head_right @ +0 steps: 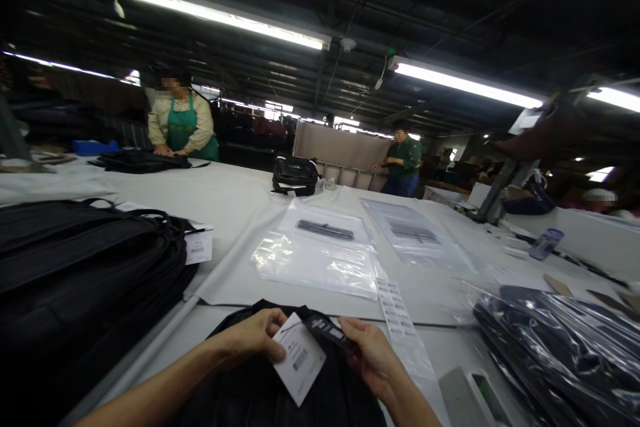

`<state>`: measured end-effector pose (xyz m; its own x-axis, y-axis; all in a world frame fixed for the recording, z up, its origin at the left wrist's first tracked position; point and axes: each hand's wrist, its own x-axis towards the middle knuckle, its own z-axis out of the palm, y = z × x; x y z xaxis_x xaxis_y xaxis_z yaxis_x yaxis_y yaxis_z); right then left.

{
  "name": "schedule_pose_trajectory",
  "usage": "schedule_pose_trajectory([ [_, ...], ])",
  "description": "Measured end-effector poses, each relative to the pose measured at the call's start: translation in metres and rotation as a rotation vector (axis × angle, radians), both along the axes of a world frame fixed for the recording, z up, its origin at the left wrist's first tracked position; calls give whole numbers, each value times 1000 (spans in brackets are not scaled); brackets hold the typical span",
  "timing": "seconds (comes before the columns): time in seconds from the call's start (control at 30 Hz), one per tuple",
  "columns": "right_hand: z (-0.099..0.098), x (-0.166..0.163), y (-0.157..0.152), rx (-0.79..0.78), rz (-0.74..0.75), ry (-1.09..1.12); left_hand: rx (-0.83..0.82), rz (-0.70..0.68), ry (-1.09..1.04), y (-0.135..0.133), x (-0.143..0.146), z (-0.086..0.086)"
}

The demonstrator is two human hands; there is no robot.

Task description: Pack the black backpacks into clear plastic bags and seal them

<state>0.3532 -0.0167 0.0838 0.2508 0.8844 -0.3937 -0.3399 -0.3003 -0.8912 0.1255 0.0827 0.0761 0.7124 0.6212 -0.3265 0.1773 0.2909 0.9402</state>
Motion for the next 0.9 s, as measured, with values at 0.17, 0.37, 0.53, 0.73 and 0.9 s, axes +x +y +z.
schedule_pose_trajectory([
  [0.17, 11, 0, -4, -17, -42, 66, 22, -43, 42, 0, 2, -3],
  [0.37, -13, -38, -29, 77, 16, 21, 2, -56, 8, -20, 16, -8],
  [0.53, -57, -59, -51, 40, -84, -329, -199, -55, -138, -48, 12, -6],
  [0.73, -64, -62, -54, 60, -56, -739, 95, 180, -62, -45, -3, -13],
  [0.9, -59, -55, -28, -52, -123, -680, 60, 134, 140, -24, -17, -6],
])
